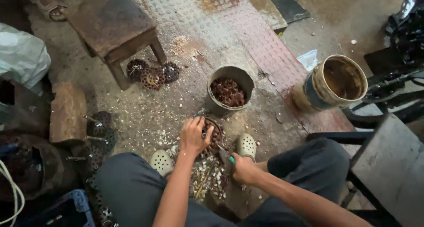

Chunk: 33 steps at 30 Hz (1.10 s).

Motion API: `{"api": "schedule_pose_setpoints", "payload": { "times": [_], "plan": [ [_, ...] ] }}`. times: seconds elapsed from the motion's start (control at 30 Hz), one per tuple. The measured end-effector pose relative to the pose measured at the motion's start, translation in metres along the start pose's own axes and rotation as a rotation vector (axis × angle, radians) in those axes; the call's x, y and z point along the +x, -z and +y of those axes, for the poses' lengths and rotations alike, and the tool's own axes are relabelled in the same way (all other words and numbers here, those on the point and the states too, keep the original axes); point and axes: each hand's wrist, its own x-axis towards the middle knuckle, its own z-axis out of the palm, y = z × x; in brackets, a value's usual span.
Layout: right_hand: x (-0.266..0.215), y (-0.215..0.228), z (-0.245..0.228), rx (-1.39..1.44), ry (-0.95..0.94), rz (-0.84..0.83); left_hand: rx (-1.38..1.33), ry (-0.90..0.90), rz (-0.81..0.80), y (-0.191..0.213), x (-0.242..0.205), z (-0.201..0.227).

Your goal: The person sits on the floor and uses pliers to cut small copper pieces from a circular metal component. The cut pieces are dropped into a nearby bucket.

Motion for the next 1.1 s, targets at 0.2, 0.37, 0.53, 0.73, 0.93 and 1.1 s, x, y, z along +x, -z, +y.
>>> {"api": "schedule_pose_setpoints", "payload": {
  "times": [0.2,0.37,0.53,0.73,0.93,1.1],
  "plan": [
    [-0.013,0.05,-0.033,-0.198,-0.101,0.013,0.007,0.123,0.042,-0.016,-0.004,-0.002],
    [-0.007,0.028,-0.032,-0.097,-0.106,0.068,-0.03,0.107,0.155,-0.022,-0.008,-0.003],
    [0.001,0.037,-0.013,-0.072,0.205,-0.078,-0.047,0.048,0.123,-0.028,-0.011,-0.009],
    [0.0,0.086,0.017,0.206,0.822,-0.226,-0.059,0.042,0.075,-0.017,-0.005,-0.005],
    [0.021,0.052,0.035,0.252,0.714,-0.107,0.005,0.027,0.111,-0.013,-0.01,-0.005],
    [0.044,0.006,0.027,0.111,-0.146,-0.117,-0.074,0.082,0.071,-0.017,-0.012,-0.004]
  ]
}}
